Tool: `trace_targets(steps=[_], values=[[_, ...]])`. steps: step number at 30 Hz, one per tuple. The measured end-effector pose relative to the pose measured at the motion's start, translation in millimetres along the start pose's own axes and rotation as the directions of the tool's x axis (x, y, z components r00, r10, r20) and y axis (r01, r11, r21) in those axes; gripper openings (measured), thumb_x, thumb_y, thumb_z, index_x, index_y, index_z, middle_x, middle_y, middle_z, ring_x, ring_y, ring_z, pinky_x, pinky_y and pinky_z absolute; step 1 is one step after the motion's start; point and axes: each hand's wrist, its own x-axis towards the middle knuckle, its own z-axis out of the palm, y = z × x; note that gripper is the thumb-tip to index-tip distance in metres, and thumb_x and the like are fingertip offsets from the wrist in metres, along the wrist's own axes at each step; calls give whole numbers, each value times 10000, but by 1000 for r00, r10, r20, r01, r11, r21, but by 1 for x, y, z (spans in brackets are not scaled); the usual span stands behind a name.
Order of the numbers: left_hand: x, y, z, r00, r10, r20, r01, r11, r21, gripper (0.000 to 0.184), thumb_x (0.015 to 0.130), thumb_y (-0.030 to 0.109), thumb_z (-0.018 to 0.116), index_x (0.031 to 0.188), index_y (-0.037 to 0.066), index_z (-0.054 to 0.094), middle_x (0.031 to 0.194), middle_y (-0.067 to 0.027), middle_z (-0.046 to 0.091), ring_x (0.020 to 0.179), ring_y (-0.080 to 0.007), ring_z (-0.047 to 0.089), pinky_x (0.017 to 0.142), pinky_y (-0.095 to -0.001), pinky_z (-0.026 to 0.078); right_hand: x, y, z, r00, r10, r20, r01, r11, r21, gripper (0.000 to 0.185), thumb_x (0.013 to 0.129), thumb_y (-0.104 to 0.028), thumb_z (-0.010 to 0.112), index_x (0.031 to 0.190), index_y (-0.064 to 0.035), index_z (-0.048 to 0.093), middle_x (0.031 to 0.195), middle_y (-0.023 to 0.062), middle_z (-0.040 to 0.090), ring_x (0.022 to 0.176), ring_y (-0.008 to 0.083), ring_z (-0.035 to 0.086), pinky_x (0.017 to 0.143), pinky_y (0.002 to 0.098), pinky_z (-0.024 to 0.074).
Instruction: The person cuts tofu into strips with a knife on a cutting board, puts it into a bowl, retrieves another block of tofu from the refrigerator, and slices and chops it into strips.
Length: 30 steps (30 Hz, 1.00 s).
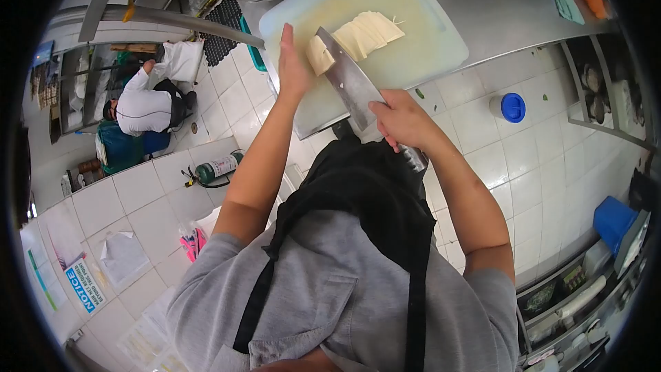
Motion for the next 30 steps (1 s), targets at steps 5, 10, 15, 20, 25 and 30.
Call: trace_targets(steps=[5,10,15,20,25,30], values=[[-26,2,-16,997,55,46,-60,992,108,659,1059,382,429,1581,9,279,1641,-242,252,1532,-366,234,1250,-444,158,4,7,4,999,13,39,-13,1000,4,228,1029,-182,485,961,28,546,605,65,523,434,157,511,400,346,460],[-42,13,0,985,44,165,-110,902,417,657,1052,364,432,1588,26,260,1638,-206,281,1519,-350,268,1225,-517,188,-5,-5,5,999,47,-6,-47,998,-37,218,1038,-185,505,927,-3,551,601,34,498,416,129,473,376,320,429],[-44,13,0,991,76,114,-118,894,432,637,1052,378,435,1562,14,319,1610,-198,346,1492,-342,330,1209,-536,226,-36,-28,-11,989,-65,-132,58,997,-51,239,1029,-192,506,892,0,542,605,47,512,422,129,482,392,319,430],[-42,11,-1,996,93,11,-92,944,318,603,1022,319,519,1529,22,387,1572,-237,374,1443,-401,362,1181,-519,264,-63,-38,-29,954,-132,-270,116,991,-73,219,1031,-193,521,913,-16,575,587,21,507,412,93,464,383,289,409],[-46,35,-10,972,236,3,-218,895,388,613,878,353,725,1378,38,561,1381,-192,510,1276,-390,468,1062,-512,363,-76,-22,-36,935,-117,-335,113,993,-30,228,1031,-188,522,889,-17,574,586,17,508,400,92,455,381,283,406],[-24,49,-3,964,248,97,-264,855,446,712,768,439,819,1308,26,608,1287,-147,541,1202,-350,481,985,-464,385,-78,-4,-32,936,-103,-337,114,993,15,222,1040,-203,518,930,-23,588,576,19,510,379,93,448,363,269,384]])
